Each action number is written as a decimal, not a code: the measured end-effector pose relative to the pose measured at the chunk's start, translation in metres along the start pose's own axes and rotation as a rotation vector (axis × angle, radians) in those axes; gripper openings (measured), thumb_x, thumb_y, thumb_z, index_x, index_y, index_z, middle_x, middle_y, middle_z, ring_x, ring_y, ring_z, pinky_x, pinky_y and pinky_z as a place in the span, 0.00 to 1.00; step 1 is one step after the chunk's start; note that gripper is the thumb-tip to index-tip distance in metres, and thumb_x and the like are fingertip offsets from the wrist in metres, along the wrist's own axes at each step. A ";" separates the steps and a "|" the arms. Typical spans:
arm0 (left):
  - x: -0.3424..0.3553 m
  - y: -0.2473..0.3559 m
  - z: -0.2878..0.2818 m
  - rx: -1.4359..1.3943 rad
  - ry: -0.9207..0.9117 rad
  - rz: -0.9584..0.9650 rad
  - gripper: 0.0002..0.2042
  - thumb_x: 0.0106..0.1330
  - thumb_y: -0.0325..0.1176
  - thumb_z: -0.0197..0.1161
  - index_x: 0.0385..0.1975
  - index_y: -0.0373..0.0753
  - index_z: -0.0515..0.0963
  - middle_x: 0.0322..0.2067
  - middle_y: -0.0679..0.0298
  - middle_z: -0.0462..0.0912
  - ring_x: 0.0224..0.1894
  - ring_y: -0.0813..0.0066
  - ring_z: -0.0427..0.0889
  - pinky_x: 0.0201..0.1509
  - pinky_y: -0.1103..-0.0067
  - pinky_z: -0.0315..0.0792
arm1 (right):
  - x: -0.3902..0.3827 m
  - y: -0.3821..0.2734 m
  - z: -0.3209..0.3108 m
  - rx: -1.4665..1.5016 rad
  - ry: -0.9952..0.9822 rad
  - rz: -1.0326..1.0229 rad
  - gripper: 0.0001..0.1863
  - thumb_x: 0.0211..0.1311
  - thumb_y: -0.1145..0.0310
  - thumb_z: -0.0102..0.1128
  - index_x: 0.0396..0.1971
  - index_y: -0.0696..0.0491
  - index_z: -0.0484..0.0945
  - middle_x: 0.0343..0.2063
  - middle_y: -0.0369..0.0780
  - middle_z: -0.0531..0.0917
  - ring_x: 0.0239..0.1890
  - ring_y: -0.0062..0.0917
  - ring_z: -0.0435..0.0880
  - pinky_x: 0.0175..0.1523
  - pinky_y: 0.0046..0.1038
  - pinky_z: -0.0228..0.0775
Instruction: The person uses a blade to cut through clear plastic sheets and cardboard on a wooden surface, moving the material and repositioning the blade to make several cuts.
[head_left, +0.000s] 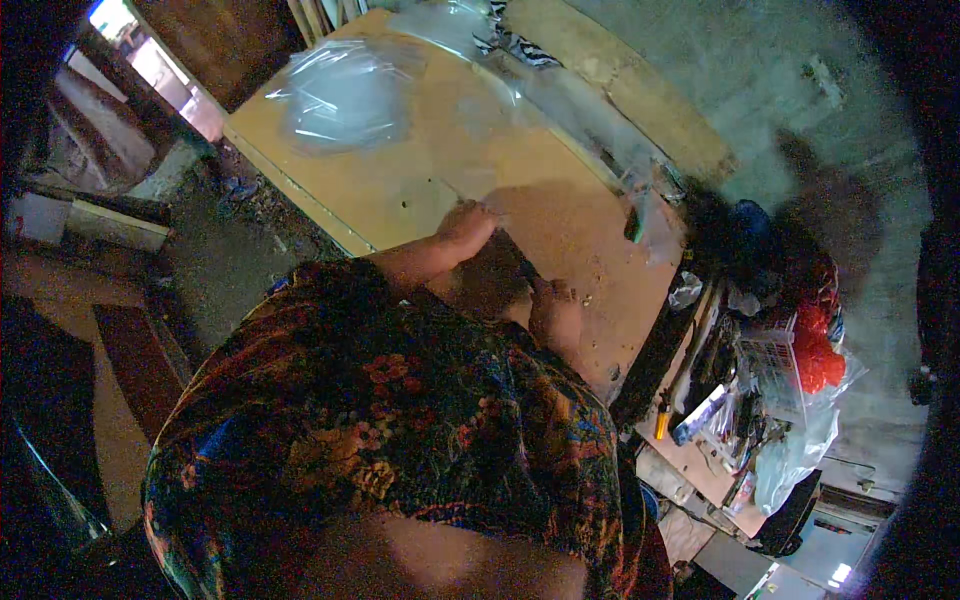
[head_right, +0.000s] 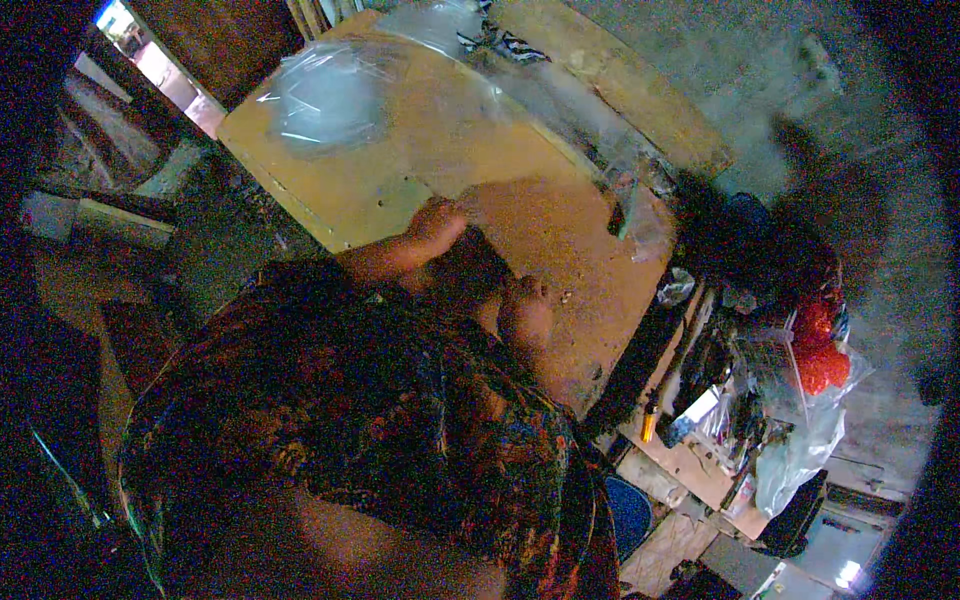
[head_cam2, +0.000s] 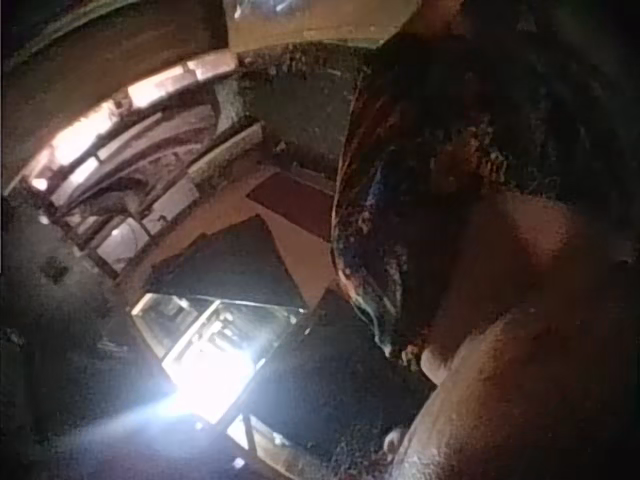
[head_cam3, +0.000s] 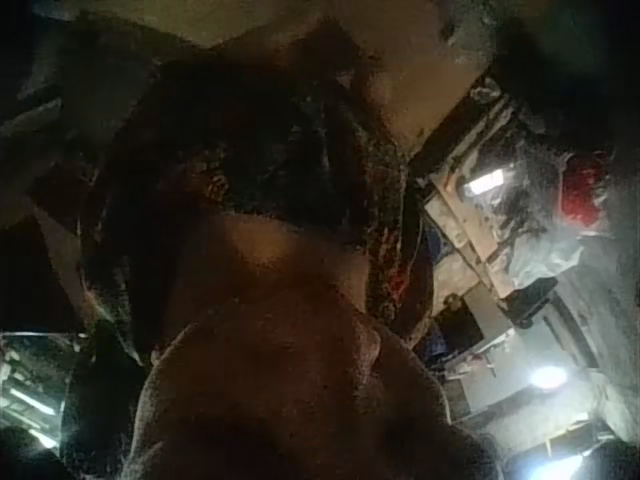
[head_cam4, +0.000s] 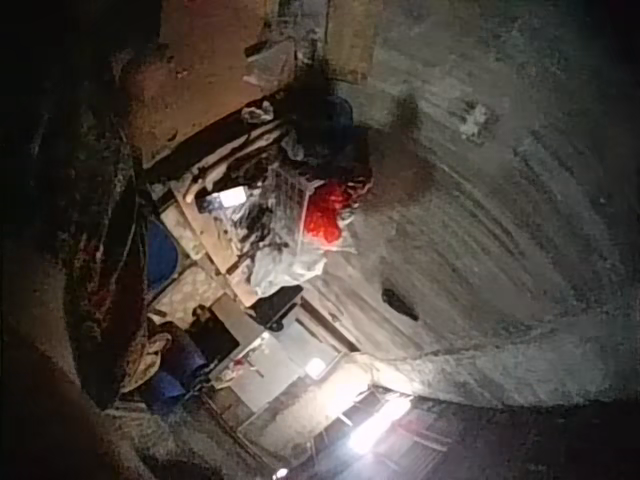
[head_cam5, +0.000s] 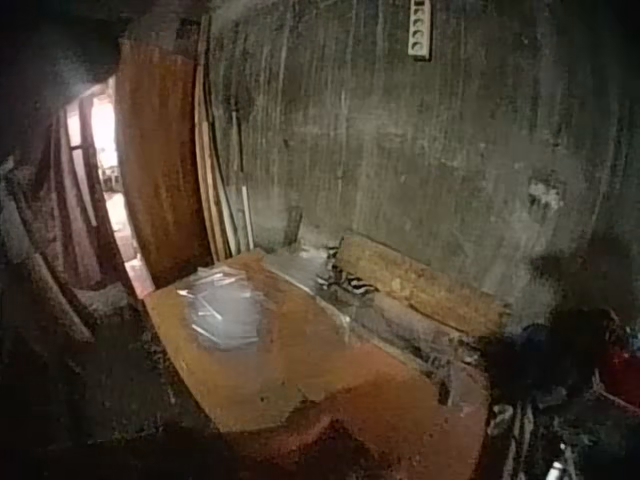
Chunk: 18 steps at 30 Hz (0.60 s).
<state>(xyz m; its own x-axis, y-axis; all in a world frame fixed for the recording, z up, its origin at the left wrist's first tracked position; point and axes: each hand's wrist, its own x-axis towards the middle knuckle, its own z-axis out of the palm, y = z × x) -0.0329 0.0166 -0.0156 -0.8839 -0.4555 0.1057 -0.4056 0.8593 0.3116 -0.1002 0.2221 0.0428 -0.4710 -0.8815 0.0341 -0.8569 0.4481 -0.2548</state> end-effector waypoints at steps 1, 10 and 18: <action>-0.003 -0.003 0.003 0.099 0.043 0.056 0.09 0.51 0.29 0.49 0.23 0.33 0.76 0.24 0.50 0.76 0.30 0.52 0.76 0.37 0.63 0.71 | 0.000 0.002 0.004 0.001 -0.006 -0.010 0.14 0.50 0.72 0.45 0.38 0.50 0.73 0.32 0.47 0.73 0.34 0.44 0.72 0.37 0.42 0.66; -0.010 0.012 -0.003 0.015 0.016 0.187 0.10 0.51 0.35 0.52 0.24 0.36 0.76 0.27 0.54 0.77 0.30 0.52 0.75 0.34 0.63 0.71 | 0.004 0.008 0.009 -0.094 -0.061 0.032 0.12 0.45 0.70 0.48 0.33 0.54 0.71 0.35 0.48 0.71 0.39 0.43 0.69 0.39 0.38 0.68; -0.015 -0.008 0.011 -0.102 0.076 -0.057 0.30 0.50 0.52 0.53 0.48 0.36 0.64 0.50 0.52 0.62 0.55 0.54 0.56 0.55 0.59 0.53 | -0.004 0.040 0.055 -0.050 -0.035 -0.025 0.19 0.48 0.67 0.49 0.45 0.49 0.68 0.38 0.43 0.71 0.39 0.42 0.70 0.41 0.38 0.65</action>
<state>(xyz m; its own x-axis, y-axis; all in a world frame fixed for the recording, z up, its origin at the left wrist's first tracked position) -0.0193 0.0193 -0.0301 -0.8384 -0.5227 0.1549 -0.4256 0.8051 0.4132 -0.1208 0.2357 -0.0205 -0.4425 -0.8968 0.0061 -0.8782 0.4319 -0.2056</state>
